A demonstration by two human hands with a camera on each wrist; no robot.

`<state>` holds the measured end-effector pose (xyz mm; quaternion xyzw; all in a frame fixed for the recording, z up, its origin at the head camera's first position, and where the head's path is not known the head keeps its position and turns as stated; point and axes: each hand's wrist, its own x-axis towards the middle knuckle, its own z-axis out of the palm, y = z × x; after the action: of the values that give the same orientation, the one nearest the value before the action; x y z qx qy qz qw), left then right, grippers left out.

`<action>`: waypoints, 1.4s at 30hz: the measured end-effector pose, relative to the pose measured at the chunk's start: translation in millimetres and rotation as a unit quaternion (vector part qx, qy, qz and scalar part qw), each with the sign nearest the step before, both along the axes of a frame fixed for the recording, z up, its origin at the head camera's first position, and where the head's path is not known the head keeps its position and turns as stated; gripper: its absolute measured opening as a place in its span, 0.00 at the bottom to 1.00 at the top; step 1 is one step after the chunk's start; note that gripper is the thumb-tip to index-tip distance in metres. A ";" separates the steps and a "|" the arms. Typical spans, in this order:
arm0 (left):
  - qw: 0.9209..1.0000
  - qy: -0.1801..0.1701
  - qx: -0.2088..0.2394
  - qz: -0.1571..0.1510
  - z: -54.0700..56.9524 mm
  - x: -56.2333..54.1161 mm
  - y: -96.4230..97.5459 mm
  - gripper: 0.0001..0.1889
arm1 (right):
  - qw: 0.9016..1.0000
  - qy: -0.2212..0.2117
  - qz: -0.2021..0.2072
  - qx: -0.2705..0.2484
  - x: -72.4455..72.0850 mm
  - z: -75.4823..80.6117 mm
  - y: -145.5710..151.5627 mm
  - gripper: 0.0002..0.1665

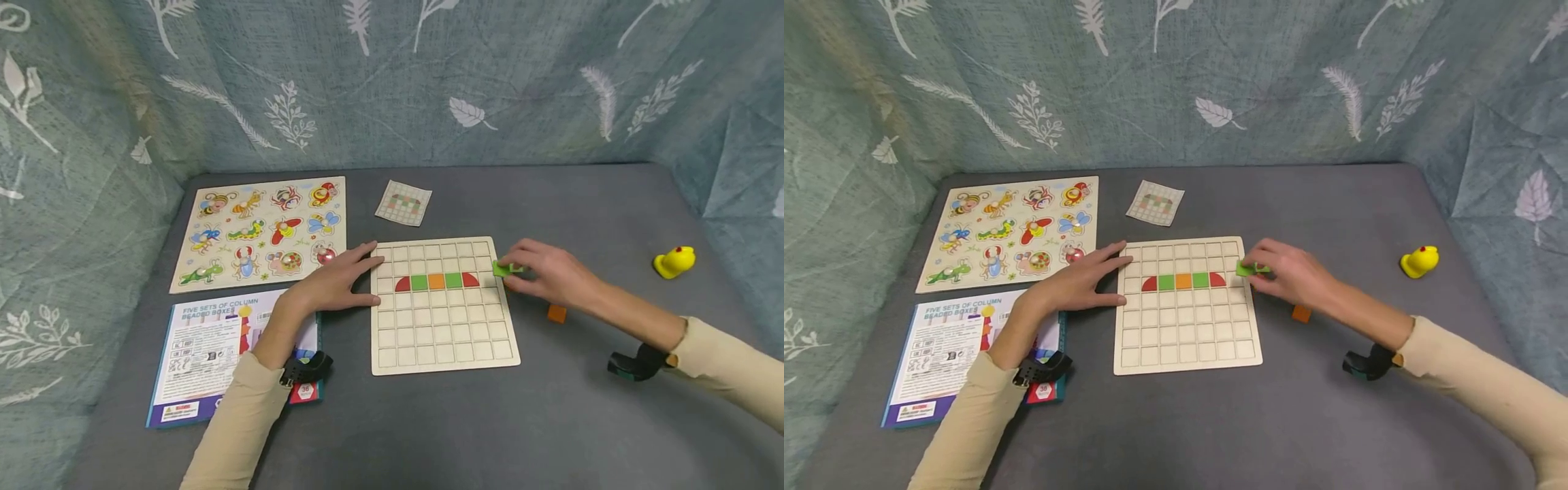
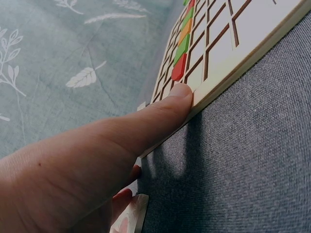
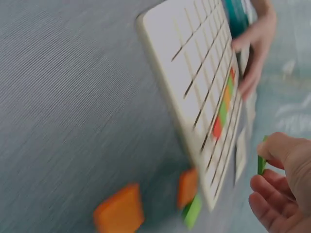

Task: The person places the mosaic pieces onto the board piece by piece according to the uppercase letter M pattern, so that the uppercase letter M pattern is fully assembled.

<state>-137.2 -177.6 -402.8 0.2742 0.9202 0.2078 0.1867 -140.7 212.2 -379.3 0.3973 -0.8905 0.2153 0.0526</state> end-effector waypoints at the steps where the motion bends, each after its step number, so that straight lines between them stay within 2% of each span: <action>1: 1.000 -0.001 0.000 -0.001 0.3 0.5 -0.7 0.41 | 1.000 0.009 0.016 -0.009 0.9 -0.9 -7.1 0.15; 5: 1.000 0.003 0.002 -0.001 0.2 0.3 -2.5 0.41 | 0.996 0.027 0.077 -0.029 3.4 -6.0 -38.4 0.14; 9: 1.000 0.015 0.008 -0.005 -1.1 -0.8 -3.3 0.41 | 0.989 0.043 0.139 -0.027 5.7 -17.2 -72.0 0.10; 12: 1.000 0.015 0.012 -0.008 -2.8 -1.1 -2.6 0.41 | 0.985 0.050 0.164 -0.019 7.5 -24.0 -93.7 0.09; 17: 1.000 0.013 0.016 -0.011 -4.5 -3.0 1.7 0.40 | 0.986 0.044 0.157 0.019 6.3 -29.1 -116.6 0.07; 24: 1.000 0.018 0.012 -0.010 -3.0 -2.4 1.3 0.40 | 0.985 0.052 0.156 0.055 2.1 -35.7 -131.0 0.08; 31: 1.000 0.011 0.014 -0.008 -1.3 3.8 -0.9 0.40 | 0.980 0.067 0.175 0.068 5.0 -40.9 -139.9 0.08; 42: 1.000 0.025 0.013 -0.012 -3.7 -0.9 -1.7 0.40 | 0.979 0.085 0.173 0.064 4.1 -39.2 -138.5 0.09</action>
<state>-138.1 -179.3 -406.5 0.2929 0.9182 0.2111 0.1628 -136.5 73.7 -418.5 0.5652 -0.8123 0.1288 0.0647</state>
